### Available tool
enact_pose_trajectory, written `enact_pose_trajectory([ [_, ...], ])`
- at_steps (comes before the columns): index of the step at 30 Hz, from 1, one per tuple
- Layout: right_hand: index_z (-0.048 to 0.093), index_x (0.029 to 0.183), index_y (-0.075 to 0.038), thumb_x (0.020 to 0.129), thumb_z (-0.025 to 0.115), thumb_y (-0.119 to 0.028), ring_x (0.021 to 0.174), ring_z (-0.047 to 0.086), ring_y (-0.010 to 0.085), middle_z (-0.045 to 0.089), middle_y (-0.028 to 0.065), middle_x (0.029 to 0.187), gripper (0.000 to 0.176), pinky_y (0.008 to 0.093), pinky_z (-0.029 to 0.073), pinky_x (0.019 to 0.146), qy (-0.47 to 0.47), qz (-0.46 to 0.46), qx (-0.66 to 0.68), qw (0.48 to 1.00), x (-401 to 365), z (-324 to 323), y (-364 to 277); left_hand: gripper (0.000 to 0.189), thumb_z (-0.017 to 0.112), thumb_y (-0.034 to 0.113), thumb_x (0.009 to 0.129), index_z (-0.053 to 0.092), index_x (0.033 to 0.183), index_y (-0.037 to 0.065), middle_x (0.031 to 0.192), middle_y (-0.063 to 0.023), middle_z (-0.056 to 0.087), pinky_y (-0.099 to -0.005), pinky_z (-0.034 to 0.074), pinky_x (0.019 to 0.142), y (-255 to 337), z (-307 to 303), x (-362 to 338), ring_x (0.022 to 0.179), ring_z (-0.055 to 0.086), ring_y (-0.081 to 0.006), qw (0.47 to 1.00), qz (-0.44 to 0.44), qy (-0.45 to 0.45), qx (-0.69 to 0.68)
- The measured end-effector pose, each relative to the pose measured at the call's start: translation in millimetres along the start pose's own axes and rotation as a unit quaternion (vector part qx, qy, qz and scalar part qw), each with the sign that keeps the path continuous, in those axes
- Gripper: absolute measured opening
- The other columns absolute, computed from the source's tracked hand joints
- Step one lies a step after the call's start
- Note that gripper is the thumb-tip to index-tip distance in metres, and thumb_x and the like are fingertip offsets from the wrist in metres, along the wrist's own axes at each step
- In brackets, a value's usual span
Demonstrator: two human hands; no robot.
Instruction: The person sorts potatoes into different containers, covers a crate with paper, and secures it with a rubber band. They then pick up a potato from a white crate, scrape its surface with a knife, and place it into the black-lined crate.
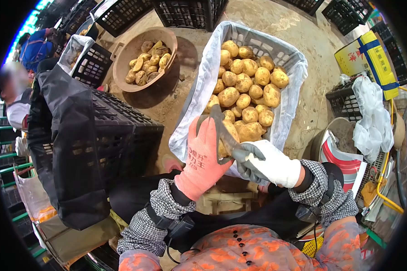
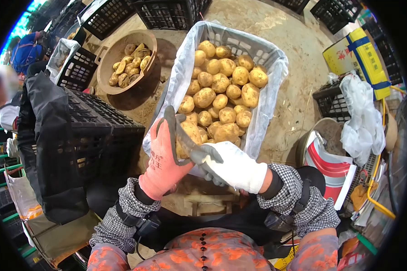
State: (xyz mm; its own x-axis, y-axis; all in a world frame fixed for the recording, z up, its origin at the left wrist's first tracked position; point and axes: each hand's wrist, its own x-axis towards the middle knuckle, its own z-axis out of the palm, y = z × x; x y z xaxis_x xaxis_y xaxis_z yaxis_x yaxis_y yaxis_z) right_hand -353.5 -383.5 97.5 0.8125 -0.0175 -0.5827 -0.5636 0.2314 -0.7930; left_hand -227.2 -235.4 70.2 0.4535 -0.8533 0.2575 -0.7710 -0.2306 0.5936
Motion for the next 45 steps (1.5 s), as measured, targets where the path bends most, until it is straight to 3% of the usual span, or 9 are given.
enact_pose_trajectory([
  [3, 0.058, 0.095, -0.005, 0.095, 0.049, -0.027, 0.053, 0.053, 0.0092, 0.059, 0.0020, 0.069, 0.024, 0.0224, 0.044, 0.050, 0.014, -0.016, 0.119, 0.993, 0.7, -2.9, 10.4, 0.114, 0.082, 0.010, 0.056, 0.016, 0.148, -0.003, 0.133, -0.0200, 0.045, -0.0470, 0.030, 0.106, 2.6, -1.5, 1.2, 0.125, 0.038, -0.0382, 0.998, -0.040, -0.026, -0.036],
  [7, 0.059, 0.086, -0.003, 0.095, 0.050, -0.038, 0.055, 0.057, 0.0119, 0.061, 0.0041, 0.067, 0.038, 0.0266, 0.046, 0.051, -0.003, -0.191, -0.221, 0.956, 0.8, -4.3, 5.5, 0.100, 0.084, 0.012, 0.057, 0.028, 0.137, -0.009, 0.128, -0.0252, 0.044, -0.0476, 0.034, 0.104, 3.5, -5.8, -1.5, 0.122, 0.039, -0.0423, 0.988, -0.100, -0.005, -0.117],
  [10, 0.060, 0.088, -0.001, 0.095, 0.050, -0.042, 0.055, 0.059, 0.0139, 0.061, 0.0069, 0.068, 0.042, 0.0268, 0.046, 0.048, 0.059, -0.138, 0.025, 0.988, -11.6, -18.5, -9.6, 0.103, 0.085, 0.012, 0.060, 0.026, 0.143, -0.003, 0.132, -0.0148, 0.046, -0.0356, 0.042, 0.101, 14.2, -30.4, 1.9, 0.118, 0.050, -0.0222, 0.856, -0.229, 0.062, -0.459],
  [13, 0.047, 0.087, -0.004, 0.094, 0.046, -0.045, 0.049, 0.048, 0.0133, 0.051, 0.0068, 0.072, 0.042, 0.0271, 0.041, 0.043, 0.176, -0.237, 0.149, 0.944, -24.5, -45.1, -21.7, 0.084, 0.078, 0.019, 0.068, 0.035, 0.138, 0.000, 0.133, -0.0177, 0.046, -0.0380, 0.046, 0.097, 0.8, -108.1, -14.7, 0.112, 0.056, -0.0277, 0.948, -0.074, 0.302, -0.071],
  [17, 0.044, 0.085, -0.008, 0.101, 0.037, -0.046, 0.043, 0.041, 0.0097, 0.046, 0.0029, 0.065, 0.042, 0.0222, 0.034, 0.039, 0.270, -0.312, 0.142, 0.900, -46.4, -52.1, -40.6, 0.042, 0.058, 0.012, 0.092, 0.047, 0.129, -0.003, 0.131, -0.0192, 0.048, -0.0386, 0.044, 0.102, -16.5, -227.8, -22.5, 0.115, 0.054, -0.0287, 0.874, -0.045, 0.471, 0.110],
  [25, 0.044, 0.085, -0.009, 0.103, 0.031, -0.045, 0.043, 0.041, 0.0089, 0.045, 0.0039, 0.065, 0.042, 0.0212, 0.035, 0.039, 0.263, -0.372, 0.162, 0.875, -71.9, -54.9, -45.0, 0.026, 0.058, 0.009, 0.090, 0.062, 0.112, -0.005, 0.112, -0.0150, 0.065, -0.0342, 0.047, 0.093, -0.5, -159.0, -29.3, 0.103, 0.060, -0.0241, 0.918, -0.104, 0.343, 0.168],
  [29, 0.055, 0.083, -0.002, 0.100, 0.041, -0.035, 0.050, 0.050, 0.0159, 0.056, 0.0091, 0.067, 0.041, 0.0265, 0.041, 0.047, 0.213, -0.318, 0.197, 0.903, -73.2, -54.1, -49.4, 0.052, 0.067, 0.016, 0.081, 0.052, 0.128, 0.001, 0.130, -0.0213, 0.052, -0.0384, 0.041, 0.100, -28.6, 14.0, 14.9, 0.120, 0.052, -0.0357, 0.988, -0.096, -0.120, 0.013],
  [38, 0.052, 0.084, -0.001, 0.100, 0.040, -0.041, 0.050, 0.049, 0.0142, 0.055, 0.0086, 0.069, 0.045, 0.0264, 0.041, 0.049, 0.232, -0.267, 0.170, 0.920, -57.0, -64.8, -44.4, 0.074, 0.073, 0.025, 0.075, 0.041, 0.138, 0.008, 0.134, -0.0151, 0.048, -0.0396, 0.043, 0.100, -144.6, 117.7, 62.4, 0.118, 0.051, -0.0367, 0.962, -0.215, -0.167, -0.022],
  [45, 0.058, 0.096, -0.003, 0.097, 0.051, -0.039, 0.051, 0.051, 0.0077, 0.061, 0.0022, 0.080, 0.037, 0.0227, 0.041, 0.047, 0.081, -0.191, 0.177, 0.962, -26.8, -34.8, -23.2, 0.051, 0.053, 0.023, 0.095, 0.035, 0.142, 0.010, 0.131, -0.0118, 0.048, -0.0406, 0.046, 0.099, -4.4, 17.1, 48.3, 0.115, 0.054, -0.0245, 0.554, -0.323, -0.081, -0.763],
])
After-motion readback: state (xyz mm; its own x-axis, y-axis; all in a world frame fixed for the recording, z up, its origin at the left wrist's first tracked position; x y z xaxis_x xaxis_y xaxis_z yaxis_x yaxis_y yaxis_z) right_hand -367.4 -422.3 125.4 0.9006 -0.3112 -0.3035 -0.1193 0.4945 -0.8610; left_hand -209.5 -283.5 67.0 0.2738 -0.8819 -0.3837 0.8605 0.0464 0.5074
